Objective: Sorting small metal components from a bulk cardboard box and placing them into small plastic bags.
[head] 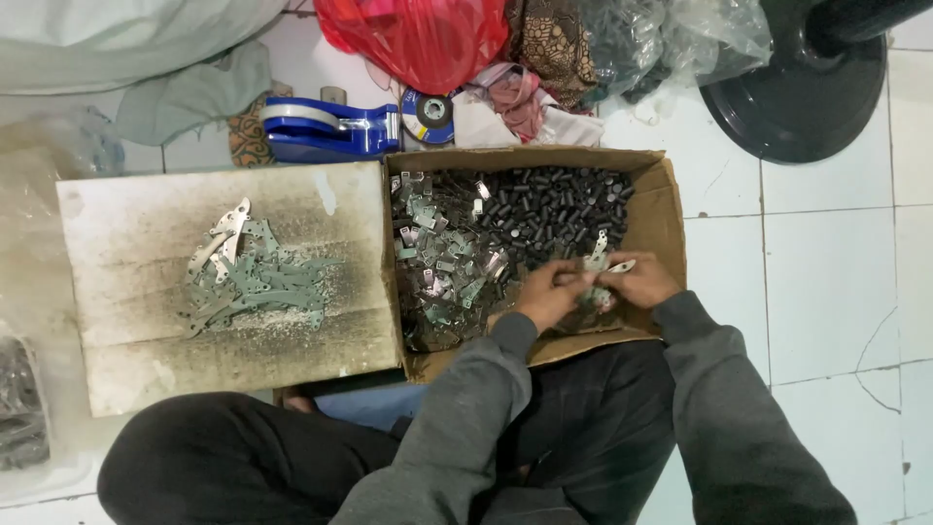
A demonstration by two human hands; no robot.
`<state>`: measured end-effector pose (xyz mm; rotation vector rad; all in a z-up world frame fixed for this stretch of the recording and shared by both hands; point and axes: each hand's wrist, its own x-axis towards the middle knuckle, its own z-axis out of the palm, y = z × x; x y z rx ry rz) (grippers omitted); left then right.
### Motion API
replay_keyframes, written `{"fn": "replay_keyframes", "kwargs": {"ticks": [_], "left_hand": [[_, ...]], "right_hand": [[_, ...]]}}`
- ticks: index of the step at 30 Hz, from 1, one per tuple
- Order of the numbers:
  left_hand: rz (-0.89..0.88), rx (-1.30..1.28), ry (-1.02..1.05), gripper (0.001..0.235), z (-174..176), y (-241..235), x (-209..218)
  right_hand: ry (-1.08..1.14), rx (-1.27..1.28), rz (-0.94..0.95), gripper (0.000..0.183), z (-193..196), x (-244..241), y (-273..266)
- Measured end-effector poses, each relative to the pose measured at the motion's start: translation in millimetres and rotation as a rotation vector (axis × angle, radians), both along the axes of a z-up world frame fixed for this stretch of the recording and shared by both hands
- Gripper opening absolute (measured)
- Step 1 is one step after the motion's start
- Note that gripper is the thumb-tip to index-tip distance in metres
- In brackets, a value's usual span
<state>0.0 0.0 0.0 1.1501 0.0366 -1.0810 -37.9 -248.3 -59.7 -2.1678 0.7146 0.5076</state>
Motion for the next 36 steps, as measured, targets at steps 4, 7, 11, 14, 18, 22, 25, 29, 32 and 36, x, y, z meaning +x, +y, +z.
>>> {"fn": "replay_keyframes", "kwargs": {"ticks": [4,7,11,14,18,22,25,29,32,36], "left_hand": [[0.027,-0.069,0.246,0.081,11.2,2.3,7.4],[0.073,-0.041,0.309,0.081,-34.4,-12.9,-3.3],[0.066,0.014,0.236,0.068,-119.7,-39.7,-19.4],[0.037,0.187,0.137,0.068,-107.1,-29.5,-13.7],[-0.205,0.369,0.199,0.072,26.8,11.3,30.8],[-0.561,0.813,0.326,0.070,12.0,-20.9,35.5],[0.150,0.356,-0.118,0.039,-47.7,-13.2,-4.8],[0.134,0.370,0.053,0.043,-106.1,-28.9,-14.2],[0.177,0.337,0.022,0.044,-89.7,-20.6,-14.3],[0.145,0.312,-0.047,0.053,-35.8,2.6,-7.3]], "right_hand": [[0.112,0.599,-0.147,0.039,82.3,22.7,55.8],[0.225,0.552,-0.201,0.041,103.3,30.9,57.7],[0.196,-0.038,-0.068,0.031,35.3,18.5,15.7],[0.244,-0.399,0.018,0.027,13.7,23.6,19.8],[0.149,-0.314,-0.034,0.029,-6.5,33.9,16.7],[0.153,-0.380,-0.018,0.023,-51.8,26.6,-6.2],[0.110,-0.415,0.067,0.040,-46.2,30.6,-12.6],[0.424,-0.545,0.417,0.047,28.7,32.2,47.3],[0.473,-0.630,0.609,0.065,34.1,31.3,49.9],[0.379,-0.648,0.805,0.081,30.7,19.3,48.9]]}}
